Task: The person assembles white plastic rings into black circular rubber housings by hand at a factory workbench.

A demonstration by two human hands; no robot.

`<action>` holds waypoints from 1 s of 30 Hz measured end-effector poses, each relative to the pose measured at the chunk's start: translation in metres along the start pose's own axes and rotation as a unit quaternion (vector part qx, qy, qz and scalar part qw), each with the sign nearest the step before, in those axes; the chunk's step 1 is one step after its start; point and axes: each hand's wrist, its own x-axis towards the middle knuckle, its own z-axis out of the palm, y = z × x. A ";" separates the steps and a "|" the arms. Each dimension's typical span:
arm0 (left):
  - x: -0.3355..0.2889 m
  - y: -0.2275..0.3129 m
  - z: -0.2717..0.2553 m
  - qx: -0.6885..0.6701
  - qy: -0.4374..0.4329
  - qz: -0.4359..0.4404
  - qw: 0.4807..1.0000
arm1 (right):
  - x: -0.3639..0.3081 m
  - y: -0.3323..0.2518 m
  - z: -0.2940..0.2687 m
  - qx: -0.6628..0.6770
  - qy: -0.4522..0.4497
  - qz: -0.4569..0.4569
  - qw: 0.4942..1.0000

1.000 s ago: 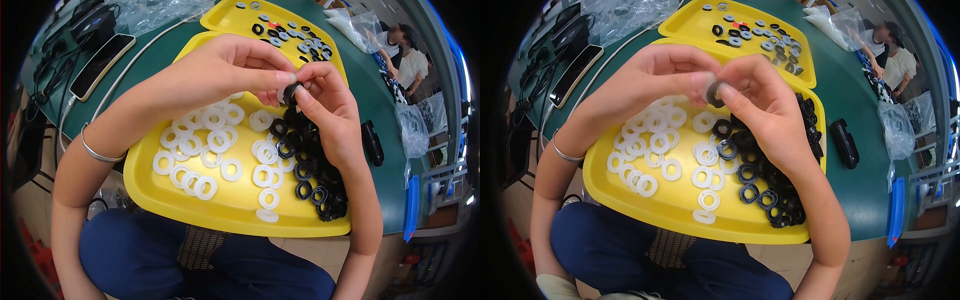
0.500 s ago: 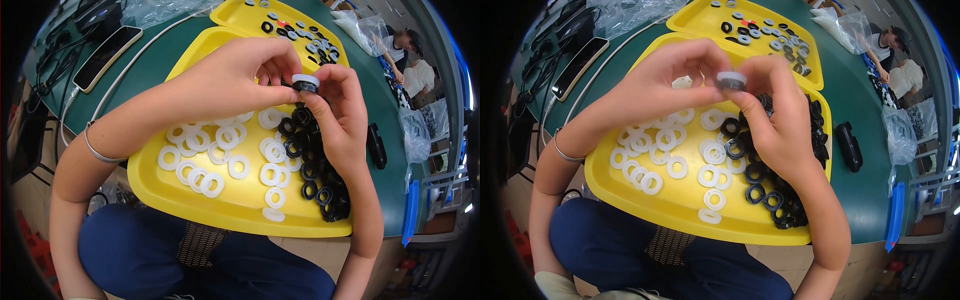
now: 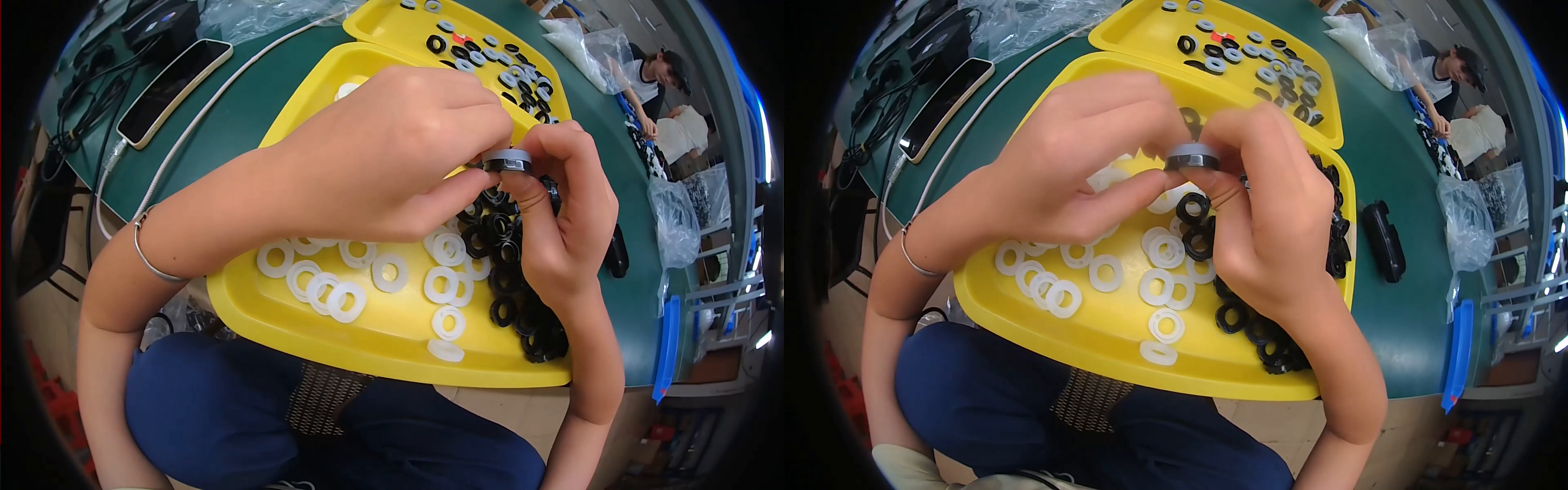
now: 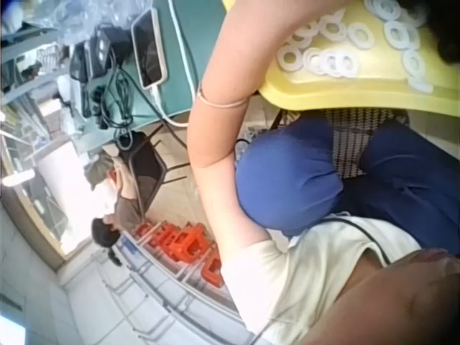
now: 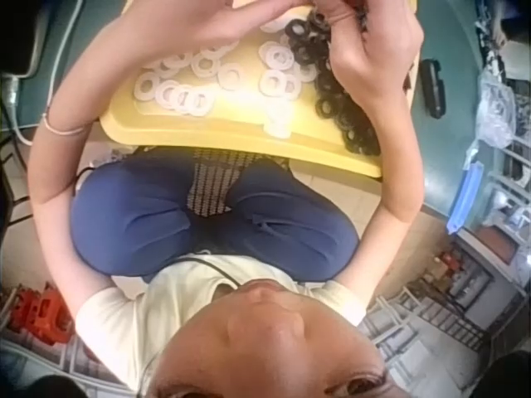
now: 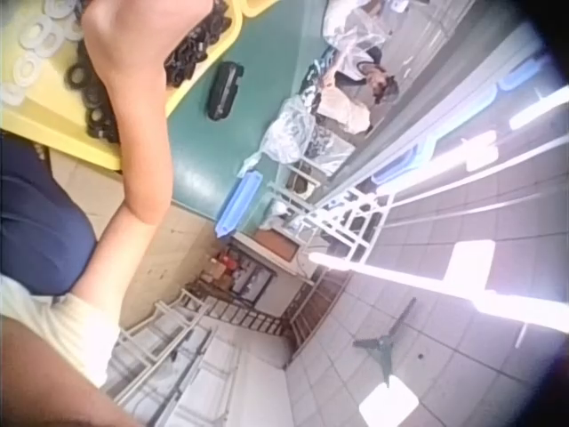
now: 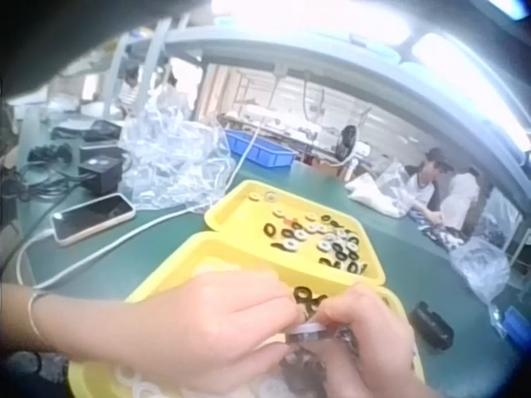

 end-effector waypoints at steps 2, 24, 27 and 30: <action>-0.002 -0.002 0.001 -0.021 -0.008 -0.010 1.000 | -0.004 0.002 0.007 0.040 0.018 0.043 0.998; -0.016 -0.015 -0.001 0.287 -0.185 -0.217 0.915 | -0.001 0.045 -0.012 0.106 -0.023 0.305 0.946; -0.016 -0.020 0.000 0.253 -0.148 -0.214 0.932 | 0.001 0.030 0.001 -0.052 -0.098 0.160 0.981; -0.003 -0.012 -0.002 0.134 -0.118 -0.280 0.943 | -0.003 0.030 0.007 -0.129 -0.105 0.122 0.978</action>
